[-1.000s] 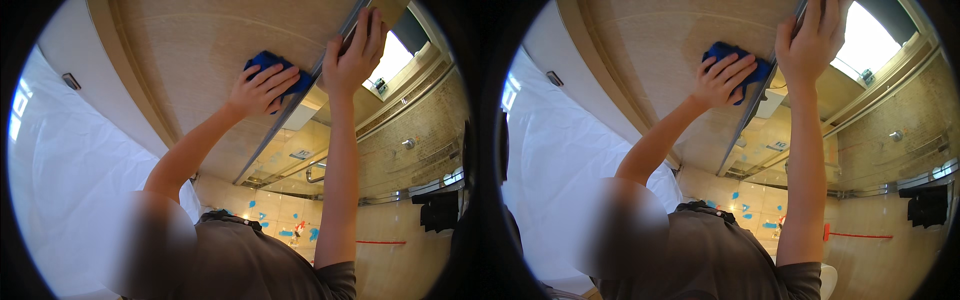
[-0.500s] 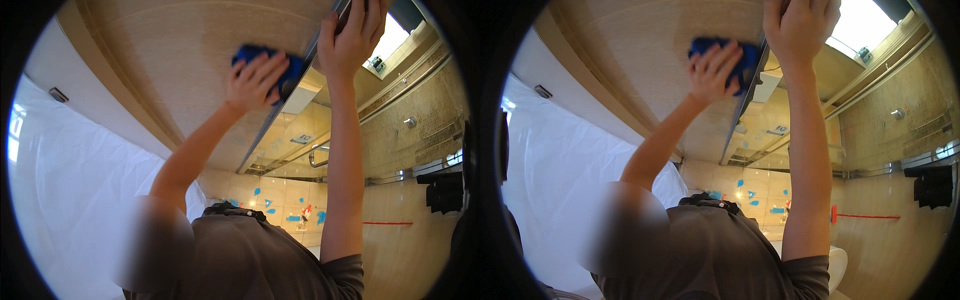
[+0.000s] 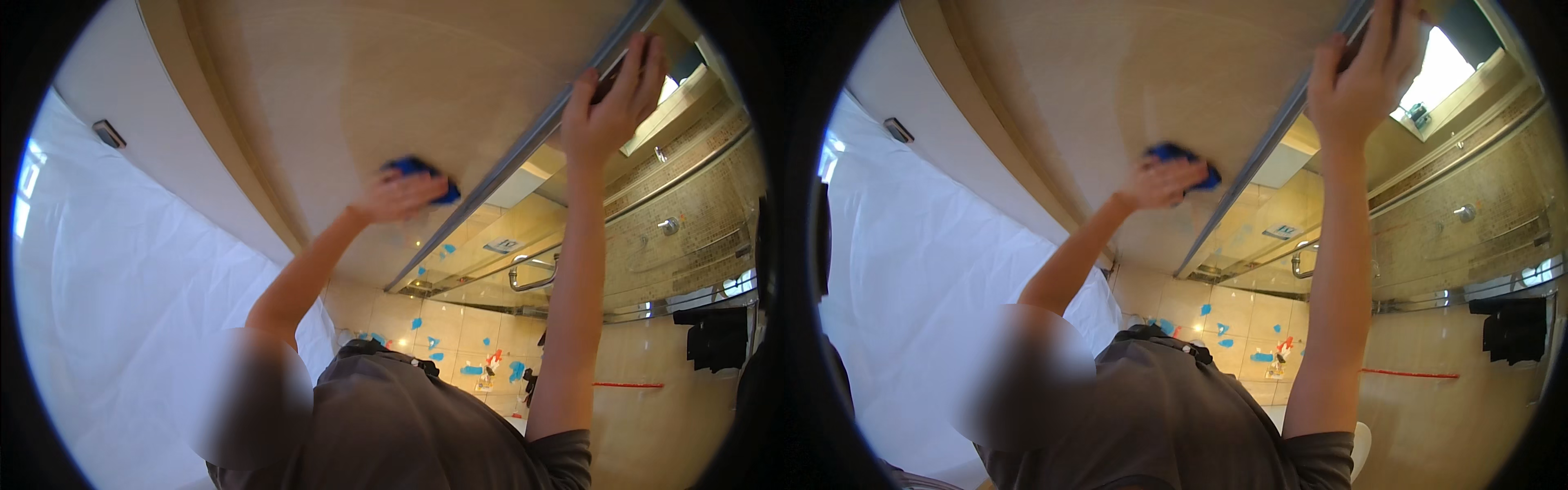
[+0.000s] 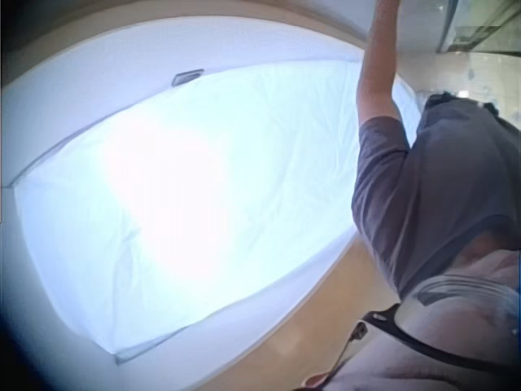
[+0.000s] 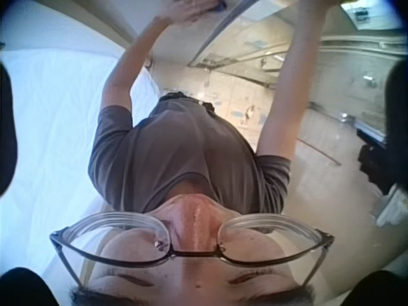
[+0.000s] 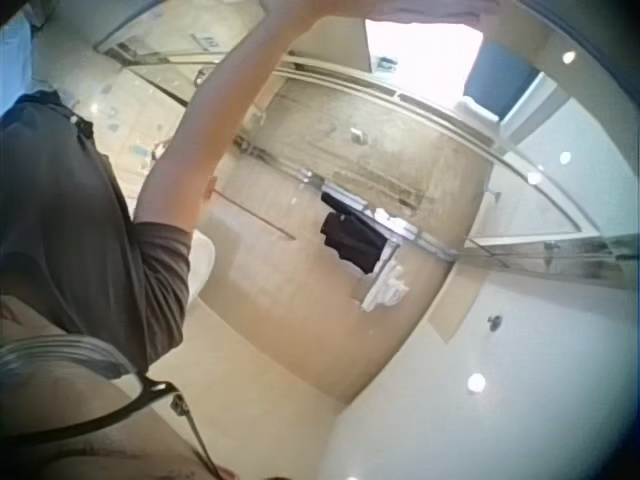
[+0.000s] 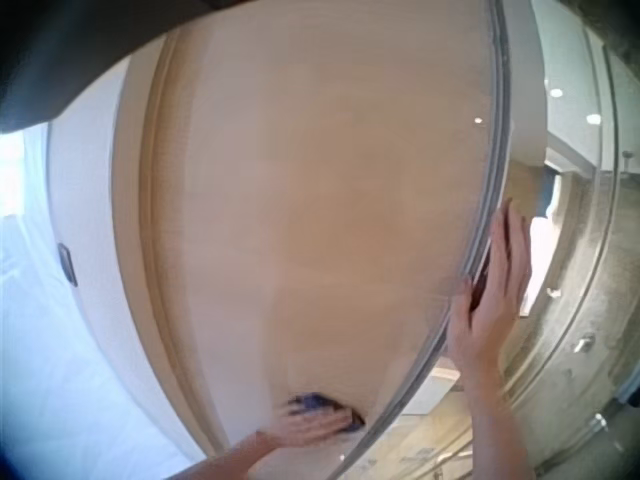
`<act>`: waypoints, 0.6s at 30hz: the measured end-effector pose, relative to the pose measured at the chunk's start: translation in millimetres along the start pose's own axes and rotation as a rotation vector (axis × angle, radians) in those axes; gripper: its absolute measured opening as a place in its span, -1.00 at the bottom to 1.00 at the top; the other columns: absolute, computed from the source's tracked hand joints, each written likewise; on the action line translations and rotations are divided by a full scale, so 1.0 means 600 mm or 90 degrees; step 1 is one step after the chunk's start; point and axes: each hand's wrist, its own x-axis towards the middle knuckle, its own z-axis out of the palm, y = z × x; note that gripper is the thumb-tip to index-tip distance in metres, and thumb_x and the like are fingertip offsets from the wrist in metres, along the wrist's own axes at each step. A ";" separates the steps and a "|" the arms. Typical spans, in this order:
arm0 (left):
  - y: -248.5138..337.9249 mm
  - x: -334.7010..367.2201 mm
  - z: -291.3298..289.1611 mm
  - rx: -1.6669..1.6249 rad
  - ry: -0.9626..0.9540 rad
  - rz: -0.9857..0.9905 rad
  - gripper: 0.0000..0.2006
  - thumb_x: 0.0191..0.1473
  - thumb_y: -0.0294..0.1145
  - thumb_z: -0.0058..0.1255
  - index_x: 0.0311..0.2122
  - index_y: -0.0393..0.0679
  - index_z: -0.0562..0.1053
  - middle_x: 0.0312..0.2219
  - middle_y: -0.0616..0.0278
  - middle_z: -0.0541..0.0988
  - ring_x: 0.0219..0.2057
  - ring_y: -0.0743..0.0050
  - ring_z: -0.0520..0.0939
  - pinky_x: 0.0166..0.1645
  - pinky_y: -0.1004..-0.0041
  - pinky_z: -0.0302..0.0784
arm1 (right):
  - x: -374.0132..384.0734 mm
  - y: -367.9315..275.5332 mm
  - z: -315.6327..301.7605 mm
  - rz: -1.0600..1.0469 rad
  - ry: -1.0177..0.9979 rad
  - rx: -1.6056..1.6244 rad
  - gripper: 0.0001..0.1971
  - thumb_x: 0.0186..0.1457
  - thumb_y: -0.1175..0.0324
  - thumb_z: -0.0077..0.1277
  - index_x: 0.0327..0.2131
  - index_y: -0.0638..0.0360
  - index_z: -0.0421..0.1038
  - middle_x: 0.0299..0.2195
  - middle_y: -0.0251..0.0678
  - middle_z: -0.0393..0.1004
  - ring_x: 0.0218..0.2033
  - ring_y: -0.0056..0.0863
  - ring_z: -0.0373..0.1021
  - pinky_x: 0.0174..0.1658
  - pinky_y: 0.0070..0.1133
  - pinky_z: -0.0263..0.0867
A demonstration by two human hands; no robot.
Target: The person wipes a glass shower door and adjacent wall surfaces with a blue cloth. They clean the door's frame and handle, then move to the wall and upper sections, repeatedly rubbing the same areas.
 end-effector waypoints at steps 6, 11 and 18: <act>-0.052 0.060 -0.045 0.004 0.231 -0.284 -0.60 -0.07 -0.12 -0.08 -0.06 0.21 0.52 0.02 0.53 0.49 -0.01 0.50 0.42 0.18 0.30 0.01 | -0.003 0.002 -0.005 -0.004 -0.024 -0.028 -0.43 0.10 0.19 -0.10 0.20 0.10 0.17 0.25 -0.15 0.08 0.25 -0.06 -0.02 0.21 -0.15 -0.03; -0.008 -0.032 0.015 0.009 0.271 -0.311 -0.58 0.04 -0.05 -0.13 -0.02 0.07 0.48 0.03 0.31 0.48 0.06 0.34 0.35 0.19 0.20 0.01 | -0.001 0.011 -0.019 0.003 -0.072 -0.048 -0.43 0.13 0.23 -0.09 0.21 0.14 0.12 0.28 -0.13 0.00 0.28 -0.08 -0.08 0.23 -0.17 -0.07; 0.020 -0.177 0.058 -0.032 0.414 -0.845 -0.37 0.20 -0.10 -0.28 0.24 -0.33 0.01 0.25 -0.19 0.02 0.22 -0.23 0.08 0.26 -0.02 -0.14 | 0.000 -0.001 -0.024 0.009 -0.114 -0.076 -0.41 0.16 0.23 -0.10 0.22 0.22 0.08 0.28 -0.04 -0.05 0.29 -0.07 -0.16 0.23 -0.16 -0.11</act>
